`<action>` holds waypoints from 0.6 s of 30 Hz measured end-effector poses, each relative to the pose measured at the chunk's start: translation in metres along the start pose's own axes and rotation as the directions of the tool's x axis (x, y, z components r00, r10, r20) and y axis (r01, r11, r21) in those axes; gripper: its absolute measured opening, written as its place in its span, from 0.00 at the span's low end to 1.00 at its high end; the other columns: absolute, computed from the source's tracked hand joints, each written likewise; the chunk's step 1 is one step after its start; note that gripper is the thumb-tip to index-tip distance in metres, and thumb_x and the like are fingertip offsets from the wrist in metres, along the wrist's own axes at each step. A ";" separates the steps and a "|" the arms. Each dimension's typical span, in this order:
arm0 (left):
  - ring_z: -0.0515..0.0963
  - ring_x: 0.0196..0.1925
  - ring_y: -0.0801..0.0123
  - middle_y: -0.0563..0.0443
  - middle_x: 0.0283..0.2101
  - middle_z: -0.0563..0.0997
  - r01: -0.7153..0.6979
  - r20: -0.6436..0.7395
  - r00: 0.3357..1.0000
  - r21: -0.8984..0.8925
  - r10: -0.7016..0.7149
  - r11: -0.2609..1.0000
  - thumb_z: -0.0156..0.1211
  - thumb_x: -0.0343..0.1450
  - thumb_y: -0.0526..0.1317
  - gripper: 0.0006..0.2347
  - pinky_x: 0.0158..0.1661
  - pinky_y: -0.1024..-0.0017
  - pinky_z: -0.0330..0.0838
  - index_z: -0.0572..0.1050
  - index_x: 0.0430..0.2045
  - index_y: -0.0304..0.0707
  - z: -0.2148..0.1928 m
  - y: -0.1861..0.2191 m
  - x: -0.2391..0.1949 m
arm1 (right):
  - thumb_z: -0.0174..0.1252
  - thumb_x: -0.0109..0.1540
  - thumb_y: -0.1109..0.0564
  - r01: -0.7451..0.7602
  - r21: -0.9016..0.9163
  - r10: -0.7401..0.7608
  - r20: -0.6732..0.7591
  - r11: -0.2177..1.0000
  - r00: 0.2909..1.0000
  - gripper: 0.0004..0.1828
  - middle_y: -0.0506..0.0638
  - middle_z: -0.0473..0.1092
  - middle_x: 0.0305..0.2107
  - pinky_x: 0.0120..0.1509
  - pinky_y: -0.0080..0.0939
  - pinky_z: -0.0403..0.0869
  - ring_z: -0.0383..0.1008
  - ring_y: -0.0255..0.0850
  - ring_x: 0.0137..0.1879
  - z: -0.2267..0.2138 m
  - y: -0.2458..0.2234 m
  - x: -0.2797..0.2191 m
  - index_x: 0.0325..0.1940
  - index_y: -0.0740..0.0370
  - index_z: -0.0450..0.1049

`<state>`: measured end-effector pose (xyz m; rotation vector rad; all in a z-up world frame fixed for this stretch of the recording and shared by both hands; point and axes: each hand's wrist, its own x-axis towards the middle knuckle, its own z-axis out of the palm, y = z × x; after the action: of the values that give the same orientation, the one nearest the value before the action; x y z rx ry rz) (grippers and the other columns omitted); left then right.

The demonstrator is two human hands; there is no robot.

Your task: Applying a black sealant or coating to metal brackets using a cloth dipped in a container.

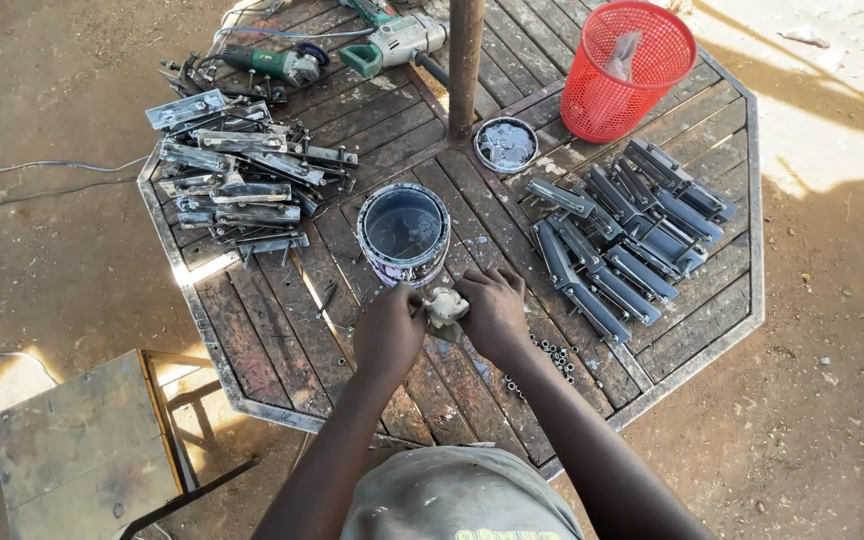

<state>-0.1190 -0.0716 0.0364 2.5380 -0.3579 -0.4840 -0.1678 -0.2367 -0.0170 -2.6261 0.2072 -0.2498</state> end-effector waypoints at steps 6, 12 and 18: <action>0.77 0.51 0.46 0.47 0.43 0.77 -0.318 0.061 0.948 0.267 0.313 0.910 0.70 0.62 0.41 0.08 0.48 0.50 0.78 0.83 0.33 0.46 0.004 -0.014 0.026 | 0.66 0.50 0.53 0.069 -0.020 -0.068 0.027 0.997 0.997 0.08 0.42 0.72 0.30 0.66 0.55 0.61 0.71 0.42 0.44 -0.013 -0.015 0.005 0.31 0.47 0.75; 0.80 0.47 0.48 0.46 0.37 0.81 -0.462 0.039 0.869 0.421 0.494 0.780 0.62 0.63 0.36 0.07 0.42 0.54 0.80 0.84 0.31 0.40 0.007 -0.009 0.028 | 0.66 0.50 0.53 0.074 -0.050 -0.069 0.097 0.996 0.993 0.07 0.42 0.73 0.30 0.66 0.57 0.61 0.72 0.43 0.45 -0.055 -0.046 0.003 0.31 0.46 0.76; 0.84 0.44 0.53 0.52 0.35 0.82 -0.237 0.121 0.970 0.278 0.210 0.931 0.56 0.67 0.42 0.08 0.42 0.53 0.79 0.83 0.31 0.48 -0.002 -0.024 0.020 | 0.66 0.56 0.53 -0.148 -0.053 0.156 0.240 0.988 0.958 0.18 0.48 0.73 0.49 0.65 0.65 0.62 0.67 0.50 0.57 -0.058 -0.024 0.018 0.50 0.49 0.80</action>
<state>-0.0967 -0.0582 0.0195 2.7147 -0.7963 -0.4872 -0.1600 -0.2456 0.0472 -2.6278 0.3295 0.1300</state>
